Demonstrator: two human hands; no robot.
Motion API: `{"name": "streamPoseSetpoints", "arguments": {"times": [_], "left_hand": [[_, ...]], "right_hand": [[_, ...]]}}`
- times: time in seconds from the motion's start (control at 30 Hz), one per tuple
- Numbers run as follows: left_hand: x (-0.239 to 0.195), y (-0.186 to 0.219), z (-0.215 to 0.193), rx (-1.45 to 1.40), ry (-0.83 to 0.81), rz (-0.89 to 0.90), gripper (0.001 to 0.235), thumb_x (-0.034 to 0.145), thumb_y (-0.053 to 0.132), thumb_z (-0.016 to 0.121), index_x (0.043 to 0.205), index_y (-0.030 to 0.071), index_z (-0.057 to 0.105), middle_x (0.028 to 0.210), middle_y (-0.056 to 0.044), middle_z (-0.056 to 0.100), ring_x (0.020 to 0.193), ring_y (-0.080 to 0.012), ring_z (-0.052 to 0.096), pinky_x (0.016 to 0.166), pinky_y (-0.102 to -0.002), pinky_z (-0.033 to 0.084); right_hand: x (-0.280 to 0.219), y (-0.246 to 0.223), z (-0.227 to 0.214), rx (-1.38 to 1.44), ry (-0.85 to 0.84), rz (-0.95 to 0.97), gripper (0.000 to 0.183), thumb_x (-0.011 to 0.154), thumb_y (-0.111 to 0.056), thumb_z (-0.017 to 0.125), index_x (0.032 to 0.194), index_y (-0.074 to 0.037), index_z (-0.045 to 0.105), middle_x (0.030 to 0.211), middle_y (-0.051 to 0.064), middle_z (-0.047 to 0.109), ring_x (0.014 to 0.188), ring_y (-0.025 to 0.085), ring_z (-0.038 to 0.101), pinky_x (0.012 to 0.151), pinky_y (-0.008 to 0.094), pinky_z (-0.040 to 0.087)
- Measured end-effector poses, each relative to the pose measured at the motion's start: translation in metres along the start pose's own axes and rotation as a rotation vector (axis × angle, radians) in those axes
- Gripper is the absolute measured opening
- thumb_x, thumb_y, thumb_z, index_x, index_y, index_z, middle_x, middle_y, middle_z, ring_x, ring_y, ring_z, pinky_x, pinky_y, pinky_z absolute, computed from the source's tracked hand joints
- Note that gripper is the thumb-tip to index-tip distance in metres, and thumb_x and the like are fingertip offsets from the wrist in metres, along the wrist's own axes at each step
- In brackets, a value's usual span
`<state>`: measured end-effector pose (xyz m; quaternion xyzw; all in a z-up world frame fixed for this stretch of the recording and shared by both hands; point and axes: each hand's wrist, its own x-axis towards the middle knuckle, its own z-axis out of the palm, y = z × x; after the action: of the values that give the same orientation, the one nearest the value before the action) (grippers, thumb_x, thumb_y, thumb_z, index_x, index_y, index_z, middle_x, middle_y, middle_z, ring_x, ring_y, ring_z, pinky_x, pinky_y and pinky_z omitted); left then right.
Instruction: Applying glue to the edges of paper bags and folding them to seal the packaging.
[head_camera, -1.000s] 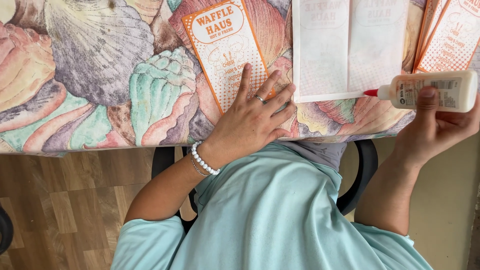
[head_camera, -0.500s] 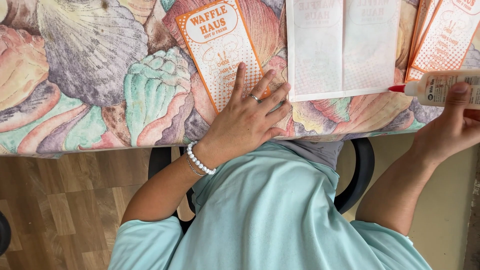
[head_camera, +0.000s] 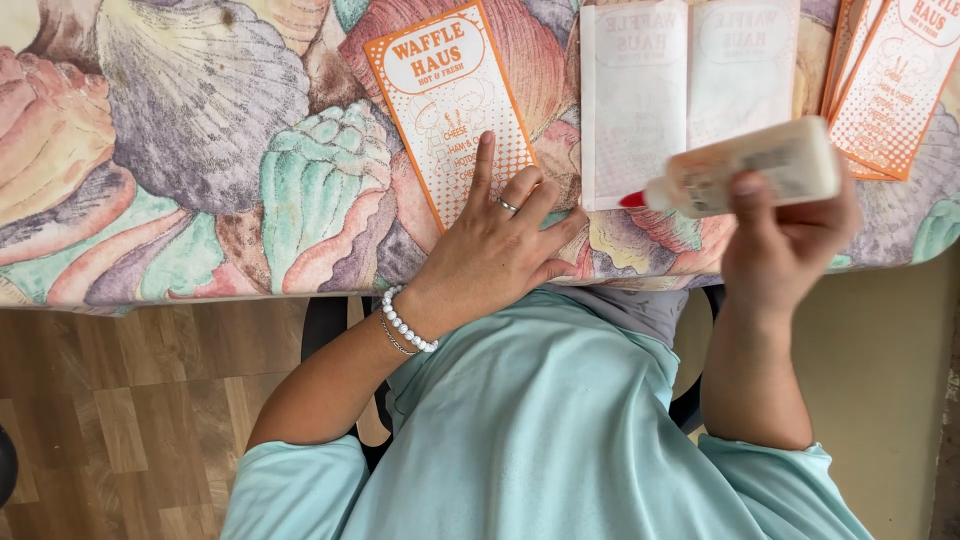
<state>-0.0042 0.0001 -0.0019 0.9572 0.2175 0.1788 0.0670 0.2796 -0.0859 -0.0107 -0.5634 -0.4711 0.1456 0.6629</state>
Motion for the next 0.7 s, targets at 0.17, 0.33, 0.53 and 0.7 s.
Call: {"name": "streamPoseSetpoints", "arguments": {"times": [0.17,0.33,0.53,0.7], "left_hand": [[-0.002,-0.001,-0.001,0.025,0.013,0.014,0.056,0.088,0.050,0.076,0.132,0.017,0.068,0.114,-0.011,0.054,0.126,-0.0318,0.047,0.120,-0.074,0.022],[-0.001,-0.002,-0.002,0.003,0.032,0.014,0.055,0.086,0.049,0.078,0.130,0.018,0.069,0.115,-0.010,0.054,0.124,-0.0301,0.046,0.120,-0.074,0.022],[-0.001,-0.002,-0.005,0.045,0.029,0.017,0.055,0.085,0.050,0.078,0.128,0.018,0.068,0.116,-0.009,0.055,0.124,-0.0301,0.047,0.121,-0.072,0.023],[-0.001,-0.003,-0.005,0.036,0.033,0.012,0.054,0.085,0.050,0.078,0.127,0.018,0.066,0.116,-0.009,0.055,0.123,-0.0296,0.048,0.121,-0.071,0.024]], "right_hand": [[-0.002,-0.009,0.033,-0.355,-0.145,0.110,0.036,0.100,-0.026,0.084,0.096,-0.001,0.058,0.101,0.008,0.041,0.092,0.019,0.044,0.081,0.030,0.040],[0.004,-0.010,0.039,-0.269,-0.163,0.150,0.037,0.103,-0.025,0.083,0.108,0.001,0.058,0.098,0.005,0.046,0.088,0.017,0.052,0.073,0.031,0.048],[0.016,-0.011,0.047,-0.221,-0.195,0.177,0.034,0.105,-0.024,0.083,0.104,-0.002,0.055,0.087,0.003,0.053,0.082,0.013,0.052,0.069,0.029,0.046],[0.030,-0.007,0.054,-0.204,-0.222,0.155,0.035,0.107,-0.025,0.082,0.106,-0.002,0.055,0.091,0.004,0.054,0.085,0.015,0.055,0.071,0.031,0.051]]}}
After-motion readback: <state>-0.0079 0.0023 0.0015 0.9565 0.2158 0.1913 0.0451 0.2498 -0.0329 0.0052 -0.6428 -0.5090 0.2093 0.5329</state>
